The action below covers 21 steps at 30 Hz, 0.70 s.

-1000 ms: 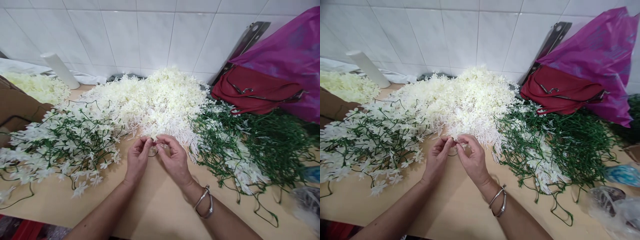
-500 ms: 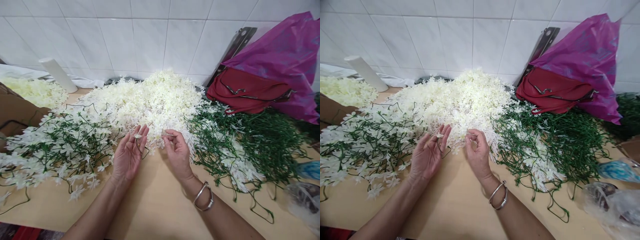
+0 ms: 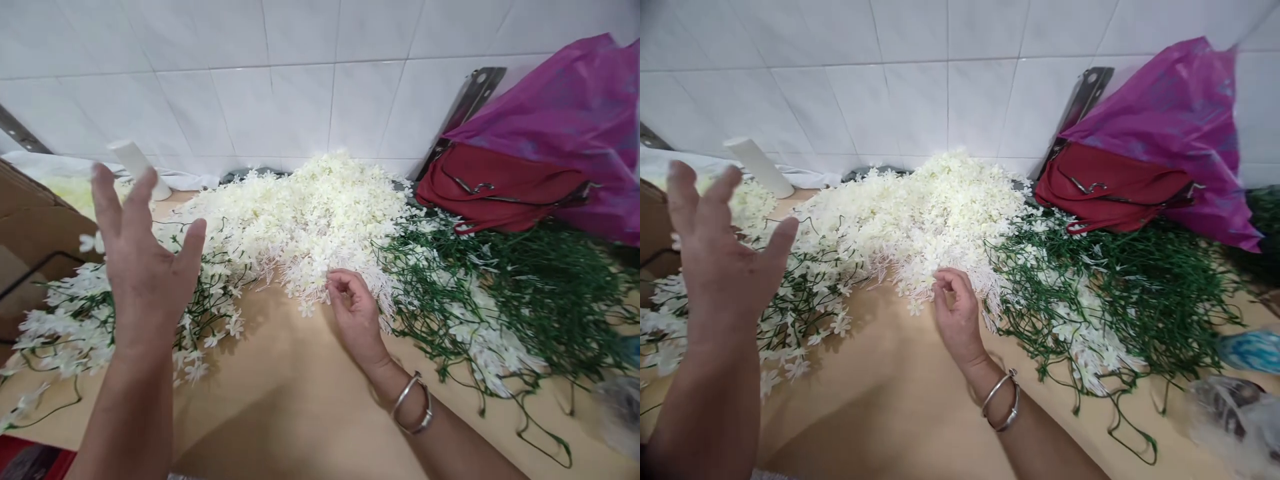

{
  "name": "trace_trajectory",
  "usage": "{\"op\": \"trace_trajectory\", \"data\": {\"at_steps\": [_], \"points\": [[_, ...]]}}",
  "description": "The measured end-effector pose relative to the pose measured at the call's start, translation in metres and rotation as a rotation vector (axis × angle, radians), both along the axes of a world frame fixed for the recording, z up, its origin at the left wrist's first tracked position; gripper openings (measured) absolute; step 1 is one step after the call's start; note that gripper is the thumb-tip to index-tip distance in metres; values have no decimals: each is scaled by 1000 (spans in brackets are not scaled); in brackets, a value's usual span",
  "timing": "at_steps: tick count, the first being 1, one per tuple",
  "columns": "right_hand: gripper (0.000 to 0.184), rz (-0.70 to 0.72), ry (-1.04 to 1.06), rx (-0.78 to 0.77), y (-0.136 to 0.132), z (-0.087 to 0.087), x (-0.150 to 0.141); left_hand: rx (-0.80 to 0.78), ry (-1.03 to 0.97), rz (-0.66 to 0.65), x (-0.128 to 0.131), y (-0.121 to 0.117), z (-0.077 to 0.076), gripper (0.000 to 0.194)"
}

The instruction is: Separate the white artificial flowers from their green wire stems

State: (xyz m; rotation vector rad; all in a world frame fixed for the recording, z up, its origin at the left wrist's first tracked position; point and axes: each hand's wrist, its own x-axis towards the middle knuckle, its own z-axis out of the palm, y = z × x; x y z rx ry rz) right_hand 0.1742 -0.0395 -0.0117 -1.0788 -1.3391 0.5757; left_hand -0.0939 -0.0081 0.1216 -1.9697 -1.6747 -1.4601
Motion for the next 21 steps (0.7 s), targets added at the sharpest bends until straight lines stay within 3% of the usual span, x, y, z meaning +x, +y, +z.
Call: {"op": "trace_trajectory", "data": {"at_steps": [2, 4, 8, 11, 15, 17, 21], "points": [[12, 8, -29, 12, 0, 2, -1, -1, 108, 81, 6, -3, -9, 79], [13, 29, -59, 23, -1, 3, -2, -55, 75, 45, 28, -9, -23, 63], [18, 65, -178, 40, -4, 1, -4, -183, 109, -292, 86, -8, -57, 39], [20, 11, -353, 8, -4, -2, -4, -242, 247, -403, 117, 13, -92, 44], [25, -91, -533, -27, 2, -6, 5, -238, 335, -346, 133, 42, -133, 52], [27, -140, -552, -28, 7, -7, 13, -241, 340, -365, 135, 47, -141, 50], [30, -217, -575, -36, 16, -5, 27, -206, 329, -601, 134, 42, -140, 38]]}}
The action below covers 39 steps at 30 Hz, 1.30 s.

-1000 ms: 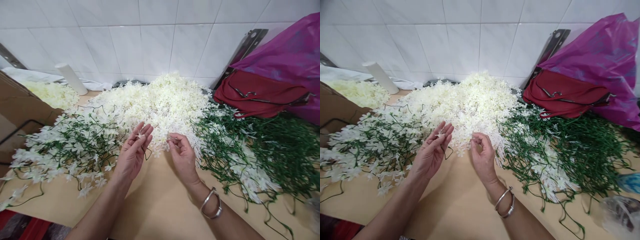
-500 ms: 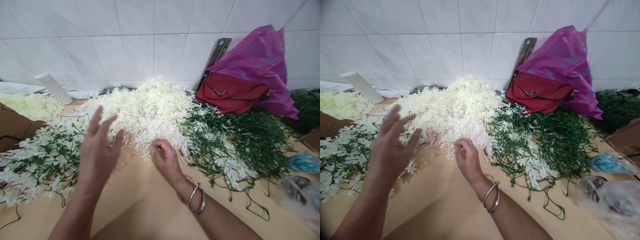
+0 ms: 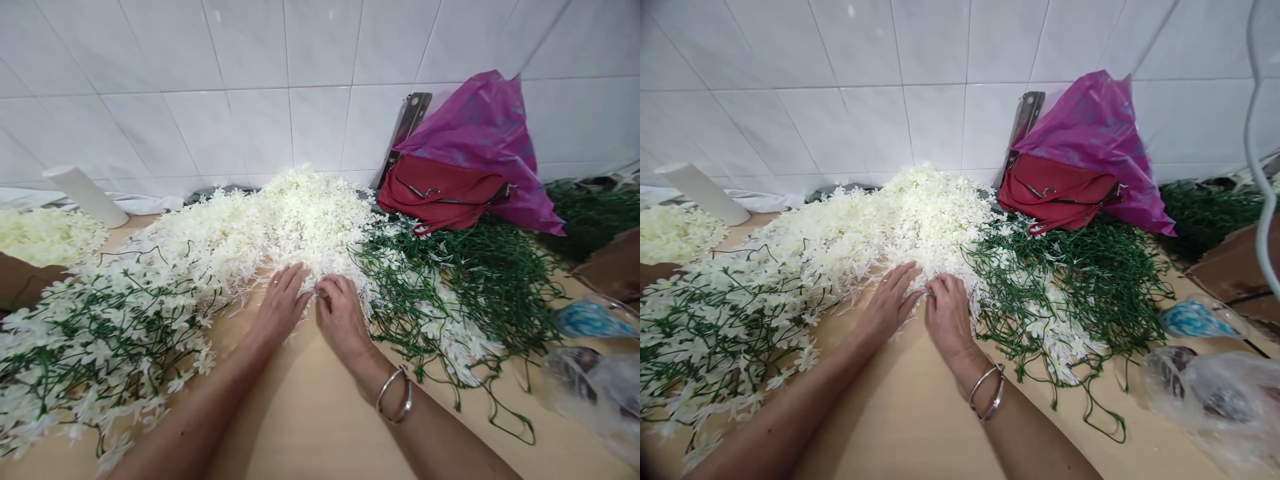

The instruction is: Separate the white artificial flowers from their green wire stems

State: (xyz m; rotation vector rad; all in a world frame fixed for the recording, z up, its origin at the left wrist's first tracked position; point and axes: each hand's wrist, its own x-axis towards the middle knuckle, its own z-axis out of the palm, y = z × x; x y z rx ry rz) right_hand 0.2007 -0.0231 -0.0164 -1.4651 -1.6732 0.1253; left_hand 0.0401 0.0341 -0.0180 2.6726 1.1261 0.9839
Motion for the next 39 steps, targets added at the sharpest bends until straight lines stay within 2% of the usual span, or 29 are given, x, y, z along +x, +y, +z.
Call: {"op": "trace_trajectory", "data": {"at_steps": [2, 4, 10, 15, 19, 25, 31, 34, 37, 39], "points": [[26, -37, -46, -8, 2, 2, 4, -5, -31, -89, -3, -2, 4, 29], [21, -75, -105, -20, 3, 3, 7, -9, -90, -112, -7, -2, 7, 20], [17, -251, -151, -34, 5, 8, 15, -13, -412, 30, -14, 0, 16, 9], [14, -250, 2, 77, 7, 9, 17, -64, -588, 135, -16, -2, 23, 11], [12, -169, 168, 129, 8, 9, 15, -70, -581, 95, -17, -2, 22, 12], [15, -47, 389, 145, 6, 11, 13, -66, -532, 14, -16, -1, 21, 25], [11, -5, 431, 122, 5, 14, 12, -108, -451, -124, -17, -5, 22, 13], [17, -25, 519, 100, 4, 13, 13, -128, -444, -194, -17, -7, 24, 10], [22, -20, 595, 68, 4, 14, 12, -83, -409, -254, -15, -9, 26, 12], [22, 27, 636, 35, 3, 14, 10, -15, -411, -239, -13, -10, 27, 15]]}}
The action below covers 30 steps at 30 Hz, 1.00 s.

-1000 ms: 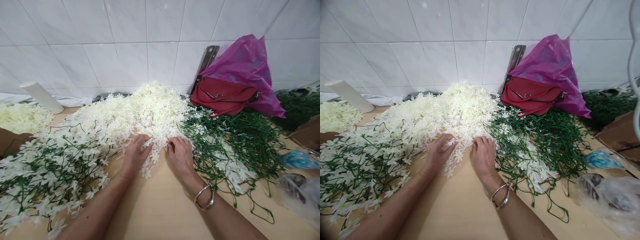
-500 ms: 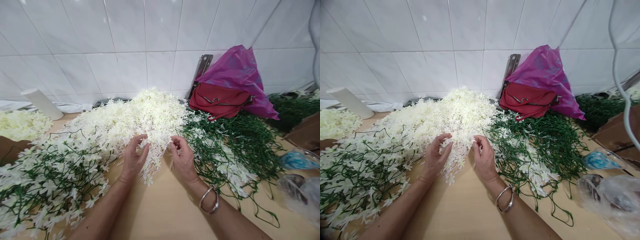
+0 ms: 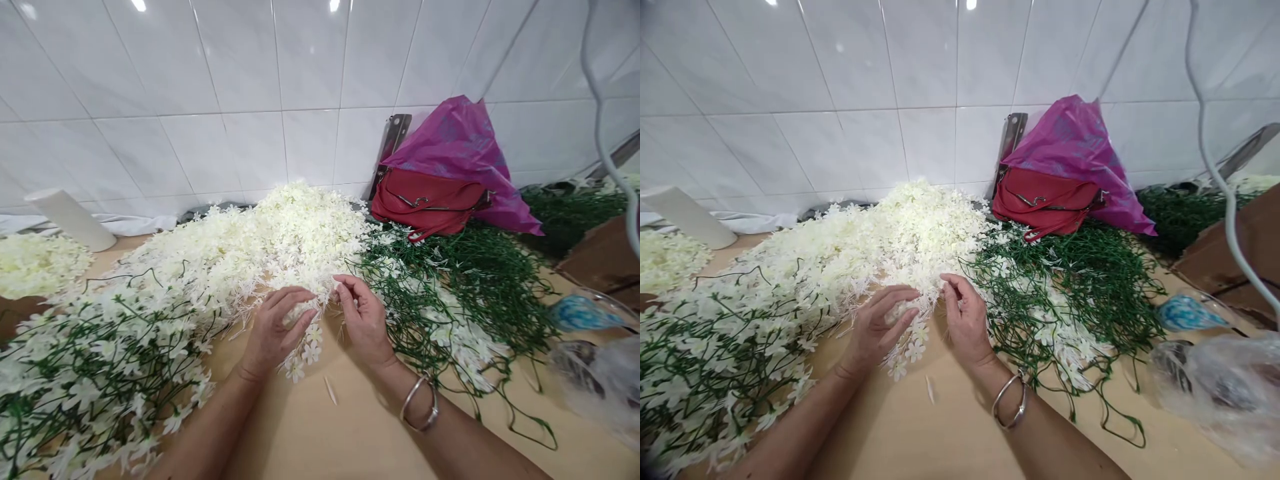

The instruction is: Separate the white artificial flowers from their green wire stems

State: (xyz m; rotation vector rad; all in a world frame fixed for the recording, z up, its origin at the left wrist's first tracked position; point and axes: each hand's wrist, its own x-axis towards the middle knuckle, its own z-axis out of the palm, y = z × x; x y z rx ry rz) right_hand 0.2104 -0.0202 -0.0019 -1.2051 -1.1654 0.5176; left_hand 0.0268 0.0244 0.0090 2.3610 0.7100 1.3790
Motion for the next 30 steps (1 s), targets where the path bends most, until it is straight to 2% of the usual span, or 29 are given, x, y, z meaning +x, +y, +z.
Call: {"op": "trace_trajectory", "data": {"at_steps": [4, 7, 10, 14, 17, 22, 27, 30], "points": [[18, 222, 155, -38, -5, -2, -12, 23, -48, 66, 3, 0, -1, 30], [10, 289, 140, -60, -10, -4, -18, 10, -16, 1, 5, 1, -3, 24], [5, 251, -52, -63, -15, -2, -19, -3, -10, -56, 6, 2, -3, 14], [12, 203, -302, -17, -16, 2, -17, -89, -64, -47, 6, 2, -5, 11], [17, 146, -351, 15, -14, 3, -16, -185, -135, -7, 4, 4, -9, 8], [16, -52, -475, 50, -10, 4, -10, -432, -307, 15, 2, 9, -15, 5], [9, -173, -848, -173, -10, 1, -7, -598, -411, 40, 5, 9, -14, 21], [6, -174, -940, -241, -9, 0, -7, -670, -449, 45, 6, 9, -13, 24]]}}
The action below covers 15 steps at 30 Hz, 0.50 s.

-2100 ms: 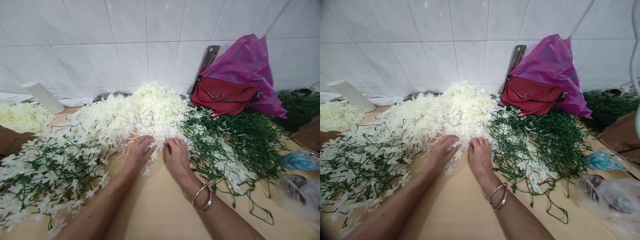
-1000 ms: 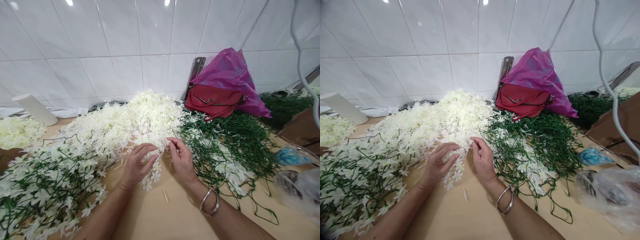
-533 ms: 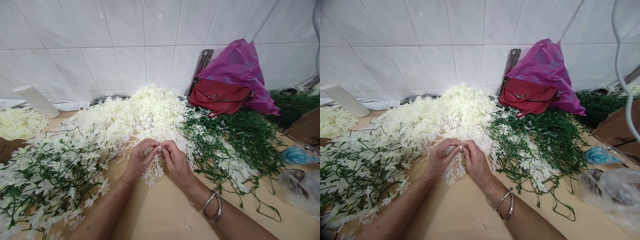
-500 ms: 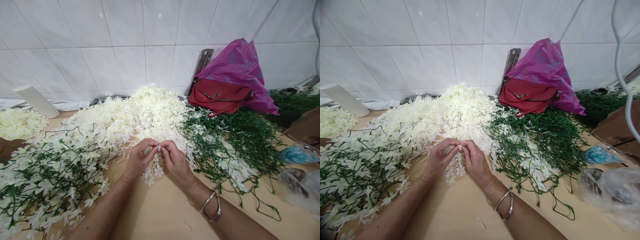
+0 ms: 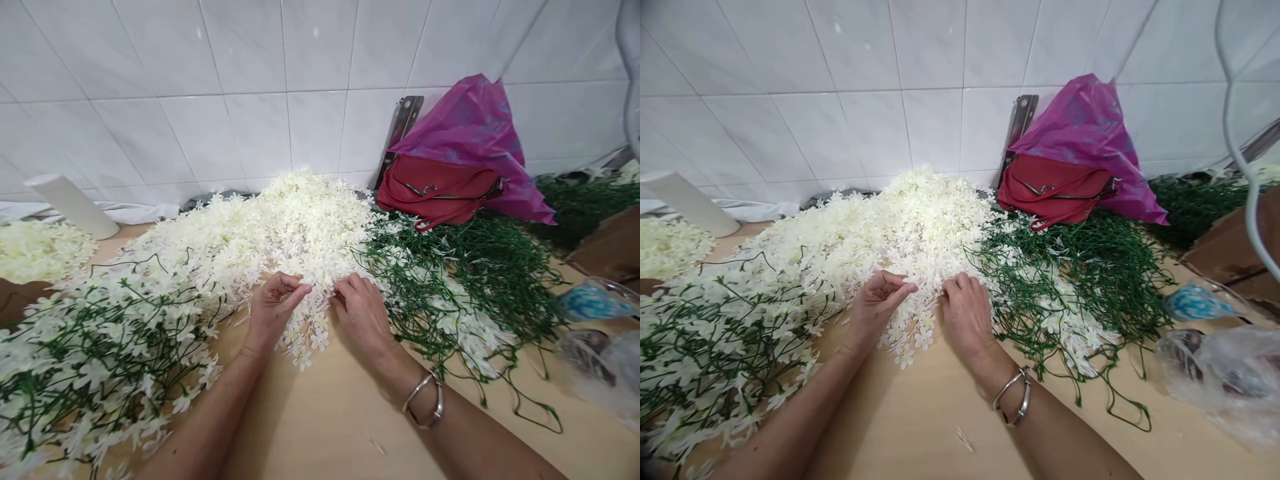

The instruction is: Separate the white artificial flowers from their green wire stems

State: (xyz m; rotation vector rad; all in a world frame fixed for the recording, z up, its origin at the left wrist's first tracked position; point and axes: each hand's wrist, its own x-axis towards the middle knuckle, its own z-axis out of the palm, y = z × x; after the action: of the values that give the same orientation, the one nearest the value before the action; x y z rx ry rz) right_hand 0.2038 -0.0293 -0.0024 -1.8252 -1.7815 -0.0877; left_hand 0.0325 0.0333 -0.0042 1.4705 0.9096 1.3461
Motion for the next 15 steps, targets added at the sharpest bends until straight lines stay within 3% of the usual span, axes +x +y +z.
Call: {"op": "trace_trajectory", "data": {"at_steps": [3, 9, 15], "points": [[13, 37, 92, 55, 1, 2, 1, -17, -53, -10, 0, 1, 0, 27], [16, 212, 484, 267, 3, 5, 2, 10, -79, 17, -1, 5, -2, 31], [12, 239, 742, 260, 5, 5, 1, 11, -99, 27, -1, 7, -4, 32]]}}
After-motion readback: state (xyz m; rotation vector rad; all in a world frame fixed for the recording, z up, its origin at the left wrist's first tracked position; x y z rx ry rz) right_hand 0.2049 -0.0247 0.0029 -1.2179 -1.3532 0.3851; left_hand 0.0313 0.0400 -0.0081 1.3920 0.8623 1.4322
